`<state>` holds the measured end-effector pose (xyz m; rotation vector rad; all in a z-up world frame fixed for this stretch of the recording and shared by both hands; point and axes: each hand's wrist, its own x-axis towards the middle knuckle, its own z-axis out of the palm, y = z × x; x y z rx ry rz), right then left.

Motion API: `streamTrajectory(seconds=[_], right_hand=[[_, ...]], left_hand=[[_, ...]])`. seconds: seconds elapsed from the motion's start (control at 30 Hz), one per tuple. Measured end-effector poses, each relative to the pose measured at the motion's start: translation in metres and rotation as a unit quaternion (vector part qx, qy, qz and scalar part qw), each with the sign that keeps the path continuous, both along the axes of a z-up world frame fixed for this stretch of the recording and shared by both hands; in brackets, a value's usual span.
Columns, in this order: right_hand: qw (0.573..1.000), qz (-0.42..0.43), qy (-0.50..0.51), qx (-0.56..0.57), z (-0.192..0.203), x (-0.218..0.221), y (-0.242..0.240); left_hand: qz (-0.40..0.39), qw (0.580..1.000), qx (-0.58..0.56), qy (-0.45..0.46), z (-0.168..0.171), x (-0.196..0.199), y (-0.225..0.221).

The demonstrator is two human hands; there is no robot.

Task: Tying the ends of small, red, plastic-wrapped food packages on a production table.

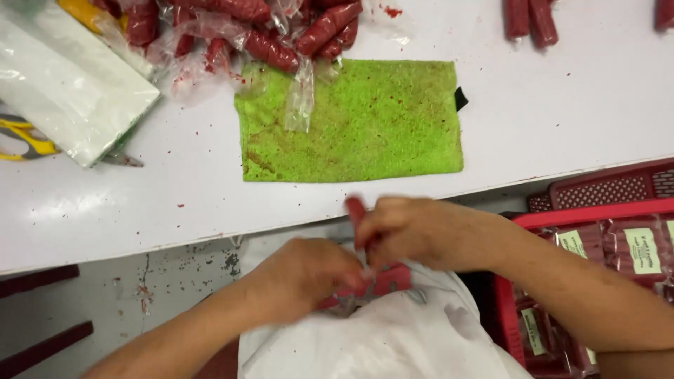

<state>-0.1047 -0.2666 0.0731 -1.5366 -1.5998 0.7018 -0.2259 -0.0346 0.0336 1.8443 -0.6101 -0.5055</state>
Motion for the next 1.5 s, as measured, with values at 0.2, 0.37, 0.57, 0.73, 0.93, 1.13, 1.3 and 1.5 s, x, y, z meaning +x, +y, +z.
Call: streamTrajectory(seconds=[0.2,0.37,0.57,0.73,0.93,1.13,1.3,1.5], right_hand=[[0.923,-0.105,0.212,-0.303,0.008,-0.007,-0.018],[0.756,-0.25,0.594,-0.112,-0.029,-0.028,-0.012],[0.643,-0.471,0.559,0.229,-0.115,-0.012,0.026],[0.699,-0.592,0.271,0.296,-0.067,0.02,0.041],[0.952,-0.298,0.043,0.049,-0.013,0.067,0.007],[0.984,-0.181,0.011,0.003,0.004,0.086,0.015],[0.932,-0.278,0.179,0.146,-0.058,0.044,0.009],[0.757,-0.501,0.29,0.303,-0.086,0.023,0.037]], left_hand=[[-0.063,0.879,0.207,-0.424,0.028,0.017,-0.014],[0.095,0.948,-0.022,-0.302,-0.045,0.042,-0.019],[0.256,0.769,-0.509,0.289,-0.093,0.058,-0.082],[0.285,0.763,-0.494,0.304,-0.044,0.092,-0.073],[0.3,0.939,-0.161,0.038,-0.015,0.118,-0.022],[0.177,0.967,0.023,-0.183,0.006,0.125,-0.028],[0.41,0.845,-0.013,-0.342,-0.057,0.088,-0.057],[0.462,0.859,-0.17,-0.142,-0.051,0.052,-0.071]])
